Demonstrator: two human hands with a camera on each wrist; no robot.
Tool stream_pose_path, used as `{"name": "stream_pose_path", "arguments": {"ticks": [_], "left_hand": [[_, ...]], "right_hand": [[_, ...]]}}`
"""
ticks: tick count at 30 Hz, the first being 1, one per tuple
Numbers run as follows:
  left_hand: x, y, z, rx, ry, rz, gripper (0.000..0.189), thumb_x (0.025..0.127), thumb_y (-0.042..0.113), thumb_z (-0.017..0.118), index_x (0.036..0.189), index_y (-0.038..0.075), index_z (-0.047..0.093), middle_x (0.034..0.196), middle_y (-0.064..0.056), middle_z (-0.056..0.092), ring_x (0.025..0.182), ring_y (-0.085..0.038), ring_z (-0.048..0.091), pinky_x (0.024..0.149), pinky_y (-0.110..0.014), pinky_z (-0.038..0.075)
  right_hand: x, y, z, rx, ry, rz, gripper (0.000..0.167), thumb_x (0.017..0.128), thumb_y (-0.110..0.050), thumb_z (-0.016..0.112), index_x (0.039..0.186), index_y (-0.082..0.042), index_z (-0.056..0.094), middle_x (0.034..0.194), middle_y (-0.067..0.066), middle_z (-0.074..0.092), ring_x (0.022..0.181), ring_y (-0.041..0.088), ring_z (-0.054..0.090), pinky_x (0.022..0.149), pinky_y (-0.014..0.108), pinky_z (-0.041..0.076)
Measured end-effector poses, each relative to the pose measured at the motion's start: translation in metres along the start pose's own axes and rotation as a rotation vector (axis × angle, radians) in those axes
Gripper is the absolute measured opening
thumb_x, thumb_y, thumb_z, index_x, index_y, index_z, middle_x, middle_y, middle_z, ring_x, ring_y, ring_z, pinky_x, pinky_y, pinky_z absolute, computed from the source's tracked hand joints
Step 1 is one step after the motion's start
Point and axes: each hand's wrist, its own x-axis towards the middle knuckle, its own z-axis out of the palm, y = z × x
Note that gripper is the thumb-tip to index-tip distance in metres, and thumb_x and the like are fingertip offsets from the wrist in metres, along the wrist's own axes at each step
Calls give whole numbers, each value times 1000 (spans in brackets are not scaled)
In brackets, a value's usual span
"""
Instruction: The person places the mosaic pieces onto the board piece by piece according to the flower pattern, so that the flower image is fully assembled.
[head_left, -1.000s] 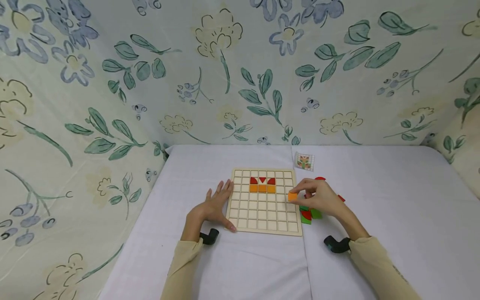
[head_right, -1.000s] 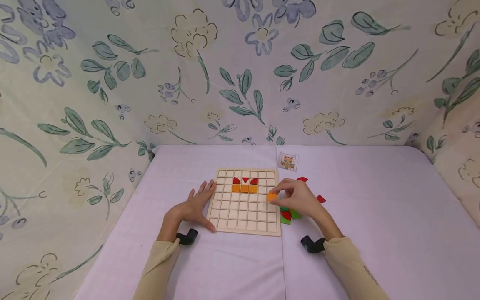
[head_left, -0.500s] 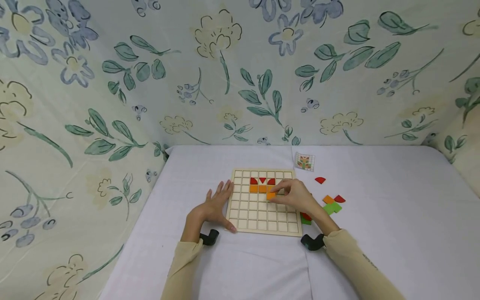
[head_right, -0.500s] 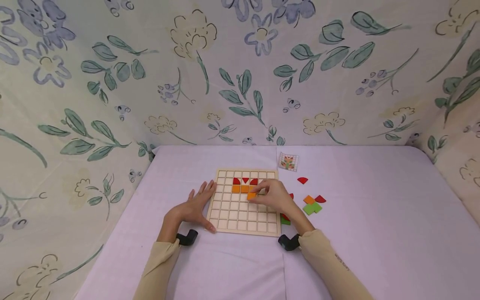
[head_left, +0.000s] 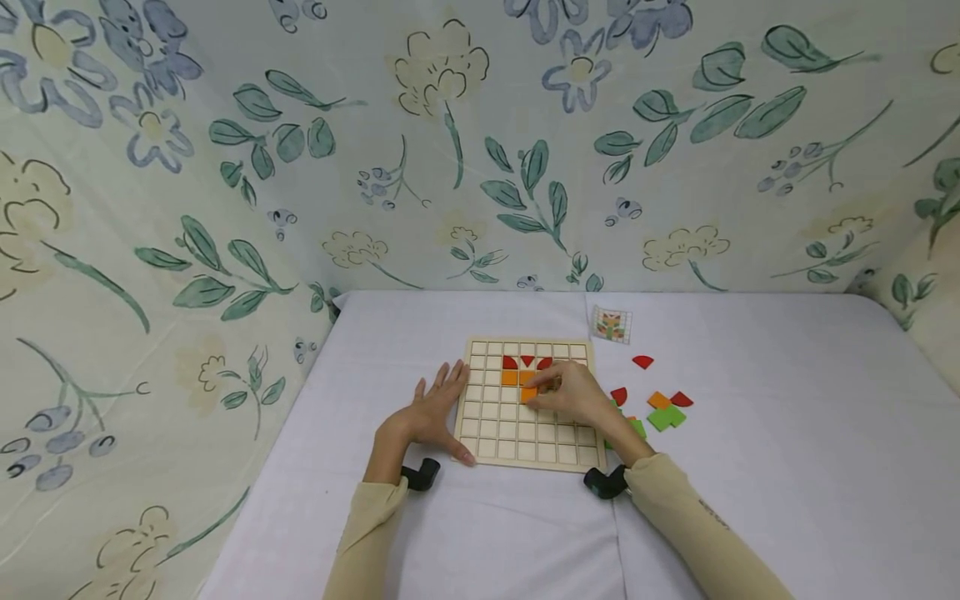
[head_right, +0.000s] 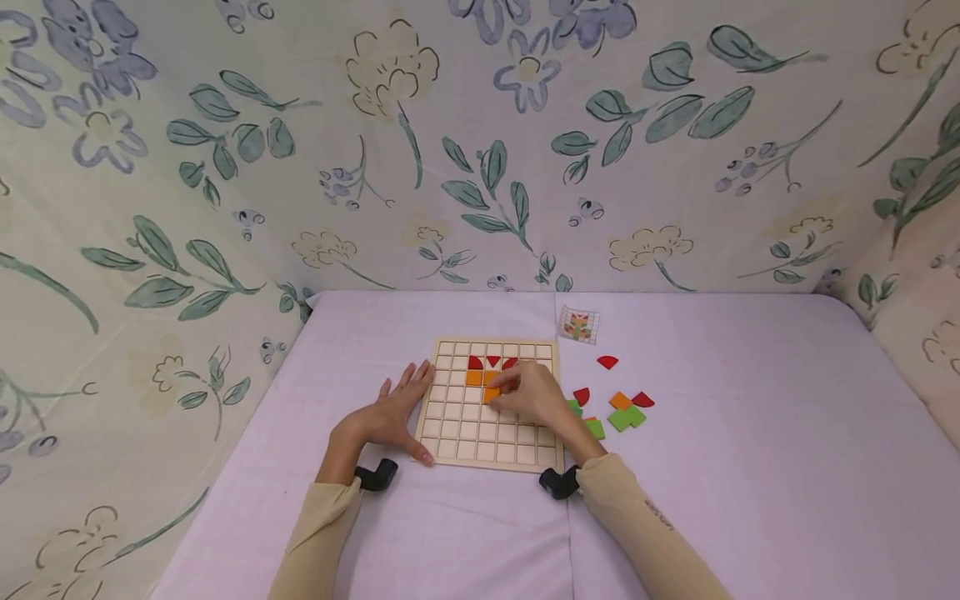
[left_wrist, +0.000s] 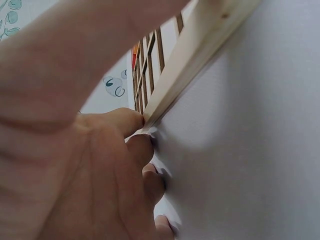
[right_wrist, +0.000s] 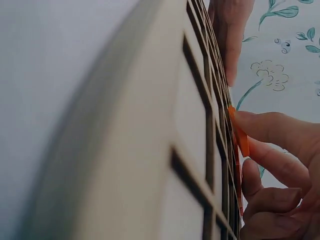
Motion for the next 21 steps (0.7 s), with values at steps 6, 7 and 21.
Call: {"name": "stream_pose_path", "arguments": {"ticks": [6,7,21], "left_hand": [[0,0,0,6,3,-4,152,61,45,100,167,13,-4,175,-5,-12,162,-29,-16,130,-61,-10],[0,0,0,6,5,-4,152,61,45,100,167,12,-4,175,-6,-12,162,-29,-16,130,-61,-10],[1,-1,0,-4,6,-4,152,61,44,100,167,13,-4,175,-5,-12,162,-28,-17,130,-61,-10]], "right_hand": [[2,1,4,6,-1,42,22,78,-16,90,98,-10,83,71,-1,60,67,14,51,59,22,36],[2,1,4,7,1,48,22,78,-16,90,98,-11,83,70,-1,59,67,14,50,59,22,35],[-2,3,3,106,-7,122,22,83,-14,87,104,-10,83,62,-3,47,60,12,44,56,20,32]]}}
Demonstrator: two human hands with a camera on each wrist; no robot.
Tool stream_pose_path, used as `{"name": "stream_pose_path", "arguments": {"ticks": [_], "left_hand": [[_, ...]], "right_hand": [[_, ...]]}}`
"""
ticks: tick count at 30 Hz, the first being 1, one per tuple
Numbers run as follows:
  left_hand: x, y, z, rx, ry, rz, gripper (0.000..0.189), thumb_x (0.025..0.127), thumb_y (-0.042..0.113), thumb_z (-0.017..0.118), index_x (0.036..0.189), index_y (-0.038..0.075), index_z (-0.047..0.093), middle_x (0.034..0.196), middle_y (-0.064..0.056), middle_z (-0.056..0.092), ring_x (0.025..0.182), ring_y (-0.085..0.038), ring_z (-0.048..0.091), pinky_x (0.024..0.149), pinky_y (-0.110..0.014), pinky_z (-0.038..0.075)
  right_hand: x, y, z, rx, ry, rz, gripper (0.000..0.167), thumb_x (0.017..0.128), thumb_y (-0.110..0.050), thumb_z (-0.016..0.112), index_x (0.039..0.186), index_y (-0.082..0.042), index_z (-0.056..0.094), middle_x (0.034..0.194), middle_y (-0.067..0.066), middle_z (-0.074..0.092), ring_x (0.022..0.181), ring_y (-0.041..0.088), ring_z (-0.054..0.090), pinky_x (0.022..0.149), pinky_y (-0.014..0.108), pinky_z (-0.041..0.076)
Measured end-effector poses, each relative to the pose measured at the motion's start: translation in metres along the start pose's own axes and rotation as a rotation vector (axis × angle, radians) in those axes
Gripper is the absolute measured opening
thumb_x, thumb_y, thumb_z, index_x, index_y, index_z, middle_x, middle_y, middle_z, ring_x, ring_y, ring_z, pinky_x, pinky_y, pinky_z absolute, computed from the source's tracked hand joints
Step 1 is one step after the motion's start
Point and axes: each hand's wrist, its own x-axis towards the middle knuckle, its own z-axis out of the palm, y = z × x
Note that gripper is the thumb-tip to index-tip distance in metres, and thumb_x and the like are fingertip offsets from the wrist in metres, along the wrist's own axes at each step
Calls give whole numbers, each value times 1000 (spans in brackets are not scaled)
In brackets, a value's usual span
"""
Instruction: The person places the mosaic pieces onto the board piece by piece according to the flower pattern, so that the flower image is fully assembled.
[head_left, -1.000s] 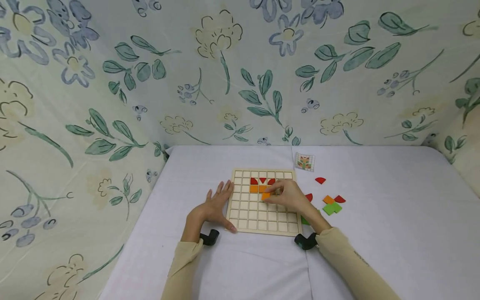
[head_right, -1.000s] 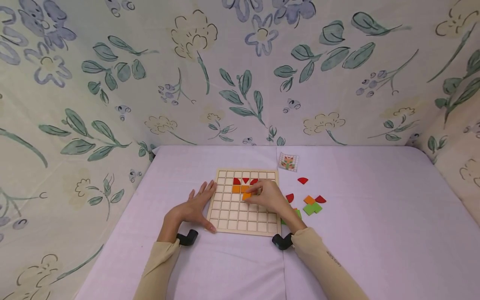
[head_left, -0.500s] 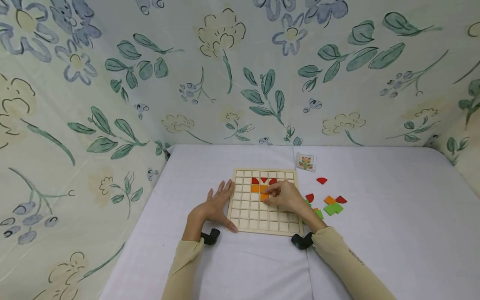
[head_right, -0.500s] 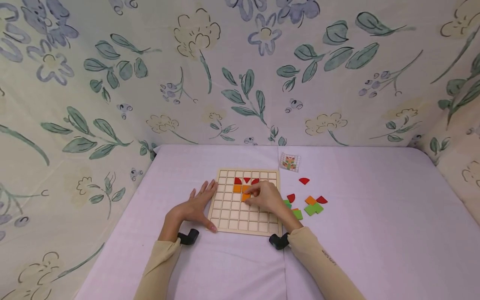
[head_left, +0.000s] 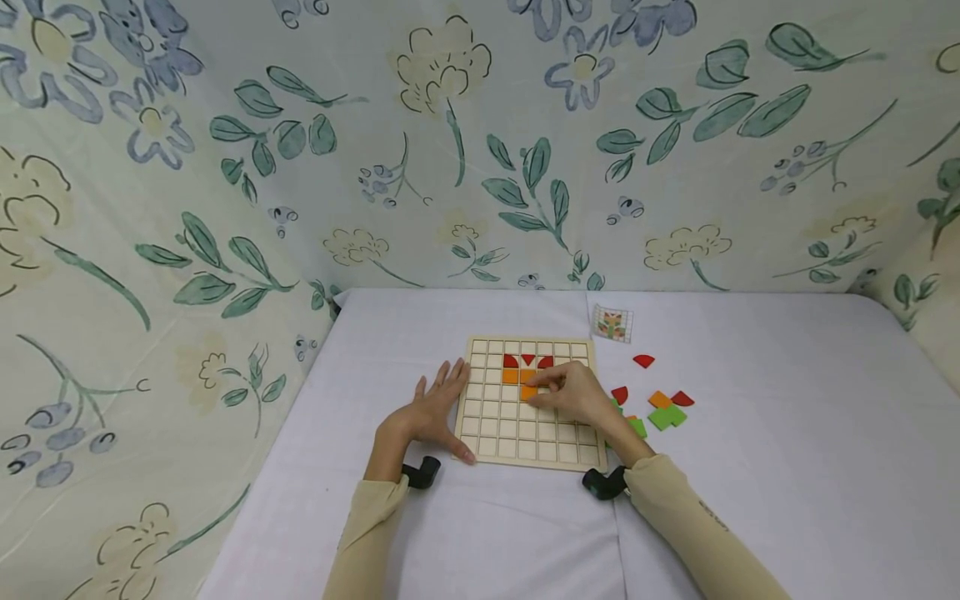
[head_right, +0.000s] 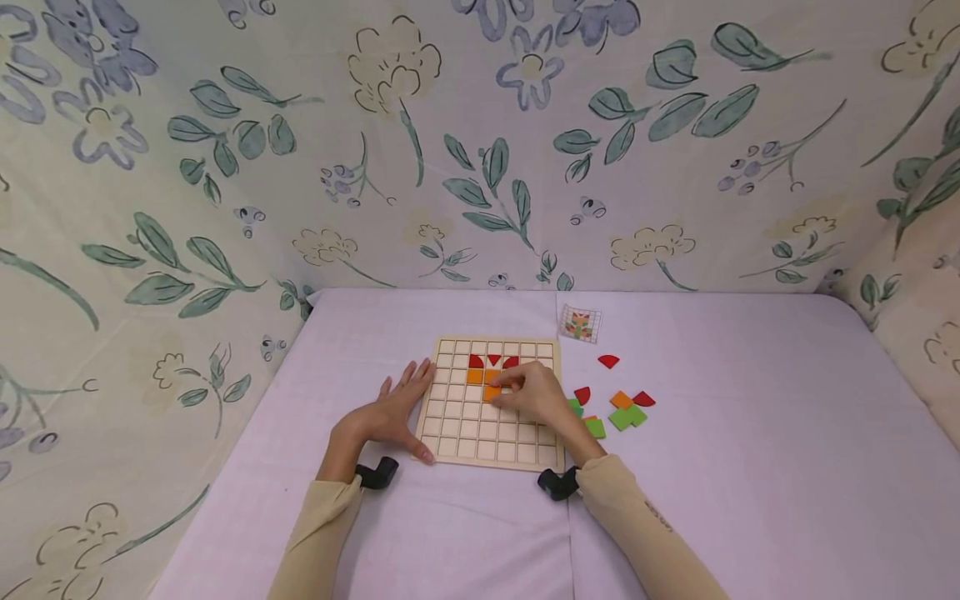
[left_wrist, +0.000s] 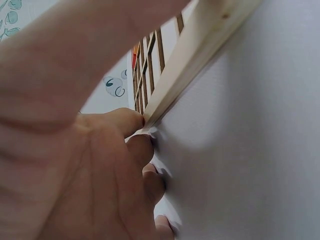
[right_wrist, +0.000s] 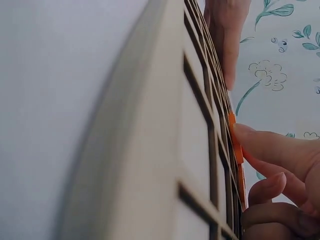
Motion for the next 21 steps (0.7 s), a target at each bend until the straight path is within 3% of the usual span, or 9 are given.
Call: {"name": "stream_pose_path", "arguments": {"ticks": [12,17,21], "left_hand": [[1,0,0,8,-4,-4,152,61,45,100,167,12,-4,175,-5,-12,162,-28,-17,130,-61,-9],[1,0,0,7,-3,-4,152,61,45,100,167,12,-4,175,-5,-12,162,-28,-17,130,-61,-10],[1,0,0,4,-1,-5,153,60,45,100,167,12,-4,175,-6,-12,162,-29,-16,130,-61,-10]], "right_hand": [[2,-2,1,8,12,9,24,82,-15,88,105,-10,83,60,-4,45,59,12,43,56,21,31],[-3,-1,-7,15,7,2,26,82,-21,89,107,-13,83,61,-2,46,57,13,42,53,21,30],[-9,2,-21,6,7,-28,27,85,-19,86,109,-9,81,64,-1,48,57,13,41,52,21,31]]}}
